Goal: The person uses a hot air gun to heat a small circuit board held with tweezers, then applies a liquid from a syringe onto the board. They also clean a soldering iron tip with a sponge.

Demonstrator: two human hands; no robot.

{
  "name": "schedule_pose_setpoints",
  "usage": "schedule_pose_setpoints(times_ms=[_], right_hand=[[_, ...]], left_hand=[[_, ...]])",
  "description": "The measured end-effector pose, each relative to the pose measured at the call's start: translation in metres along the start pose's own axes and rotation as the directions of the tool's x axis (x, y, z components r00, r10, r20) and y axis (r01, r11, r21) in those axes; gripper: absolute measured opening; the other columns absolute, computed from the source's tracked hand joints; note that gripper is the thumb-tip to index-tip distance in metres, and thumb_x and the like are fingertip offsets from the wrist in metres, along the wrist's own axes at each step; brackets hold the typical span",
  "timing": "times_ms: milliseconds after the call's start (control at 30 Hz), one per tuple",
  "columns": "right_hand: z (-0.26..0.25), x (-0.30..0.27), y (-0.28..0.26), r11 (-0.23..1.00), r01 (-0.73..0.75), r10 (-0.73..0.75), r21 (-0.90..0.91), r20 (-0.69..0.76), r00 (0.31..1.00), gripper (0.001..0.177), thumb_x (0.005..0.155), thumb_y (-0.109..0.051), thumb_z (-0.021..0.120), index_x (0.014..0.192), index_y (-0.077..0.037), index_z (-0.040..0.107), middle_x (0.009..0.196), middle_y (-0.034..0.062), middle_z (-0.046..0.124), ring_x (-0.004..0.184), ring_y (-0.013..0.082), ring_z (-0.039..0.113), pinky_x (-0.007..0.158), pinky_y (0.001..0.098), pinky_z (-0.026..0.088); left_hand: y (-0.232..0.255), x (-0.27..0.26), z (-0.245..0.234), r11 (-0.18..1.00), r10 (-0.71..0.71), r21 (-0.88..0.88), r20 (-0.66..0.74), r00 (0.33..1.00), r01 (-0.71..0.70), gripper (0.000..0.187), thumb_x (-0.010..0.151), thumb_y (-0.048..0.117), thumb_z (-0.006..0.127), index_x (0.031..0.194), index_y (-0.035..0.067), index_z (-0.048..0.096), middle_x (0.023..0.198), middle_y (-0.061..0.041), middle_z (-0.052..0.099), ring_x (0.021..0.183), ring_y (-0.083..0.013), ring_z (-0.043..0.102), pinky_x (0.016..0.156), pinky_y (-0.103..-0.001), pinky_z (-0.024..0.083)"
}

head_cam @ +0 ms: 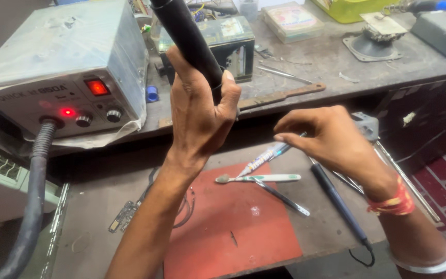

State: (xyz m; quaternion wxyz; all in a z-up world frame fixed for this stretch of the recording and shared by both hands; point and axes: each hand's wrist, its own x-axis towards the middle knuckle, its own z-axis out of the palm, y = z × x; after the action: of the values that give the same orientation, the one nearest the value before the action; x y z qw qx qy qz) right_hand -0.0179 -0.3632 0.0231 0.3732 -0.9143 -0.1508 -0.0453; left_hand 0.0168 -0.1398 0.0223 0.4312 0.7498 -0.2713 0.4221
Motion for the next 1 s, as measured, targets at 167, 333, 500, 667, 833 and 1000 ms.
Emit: schedule_pose_setpoints(times_ms=[167,333,500,667,833,1000], right_hand=[[0.019,0.0,0.005,0.989,0.081,-0.068,-0.12,0.106,0.992,0.024,0.08,-0.024,0.079,0.097,-0.007,0.077,0.085,0.0096,0.08,0.076,0.0209,0.077,0.069,0.0338,0.059],[0.034,-0.005,0.006,0.966,0.123,-0.085,-0.228,0.171,0.982,0.025,0.078,-0.026,0.079,0.094,-0.007,0.074,0.085,0.0121,0.077,0.077,0.0305,0.075,0.068,0.0397,0.057],[0.046,-0.012,0.013,0.959,0.183,-0.141,-0.218,0.195,0.971,0.024,0.079,-0.025,0.076,0.092,-0.005,0.07,0.083,0.0119,0.078,0.08,0.0319,0.074,0.07,0.0425,0.056],[0.053,-0.019,0.018,0.948,0.175,-0.129,-0.267,0.18,0.975,0.027,0.077,-0.025,0.078,0.095,-0.006,0.069,0.087,0.0131,0.075,0.084,0.0348,0.072,0.071,0.0456,0.055],[0.058,-0.026,0.022,0.934,0.079,0.005,-0.348,0.234,0.972,0.025,0.078,-0.025,0.078,0.09,-0.006,0.068,0.085,0.0128,0.075,0.084,0.0359,0.071,0.073,0.0475,0.055],[0.063,-0.033,0.03,0.905,0.083,0.014,-0.416,0.225,0.974,0.025,0.08,-0.027,0.078,0.089,-0.007,0.066,0.084,0.0154,0.073,0.083,0.0389,0.069,0.072,0.0508,0.053]], left_hand=[[0.0,-0.006,0.003,1.0,0.003,0.006,-0.027,1.0,-0.003,0.049,0.105,0.011,0.058,0.131,-0.006,0.021,0.081,-0.01,0.055,0.068,-0.0219,0.062,0.063,-0.039,0.052],[-0.008,-0.011,0.002,1.0,-0.004,0.028,-0.016,1.0,0.004,0.047,0.107,0.01,0.059,0.137,-0.005,0.026,0.085,-0.009,0.057,0.068,-0.0224,0.064,0.066,-0.041,0.053],[-0.01,-0.013,0.0,0.999,-0.035,0.001,0.006,0.999,0.035,0.042,0.106,0.009,0.057,0.131,-0.004,0.027,0.081,-0.008,0.058,0.068,-0.021,0.066,0.062,-0.037,0.056],[-0.009,-0.017,-0.003,0.998,-0.053,-0.019,0.013,0.998,0.054,0.039,0.105,0.009,0.056,0.128,-0.001,0.027,0.081,-0.008,0.058,0.065,-0.0193,0.067,0.061,-0.034,0.059],[-0.011,-0.022,-0.006,1.0,-0.015,0.019,-0.012,1.0,0.015,0.039,0.106,0.008,0.058,0.128,-0.001,0.026,0.082,-0.009,0.06,0.067,-0.0206,0.068,0.066,-0.036,0.058],[-0.008,-0.021,-0.011,0.999,0.012,0.042,-0.039,0.999,-0.01,0.04,0.107,0.007,0.058,0.127,0.0,0.025,0.082,-0.011,0.058,0.068,-0.0228,0.068,0.069,-0.038,0.057]])
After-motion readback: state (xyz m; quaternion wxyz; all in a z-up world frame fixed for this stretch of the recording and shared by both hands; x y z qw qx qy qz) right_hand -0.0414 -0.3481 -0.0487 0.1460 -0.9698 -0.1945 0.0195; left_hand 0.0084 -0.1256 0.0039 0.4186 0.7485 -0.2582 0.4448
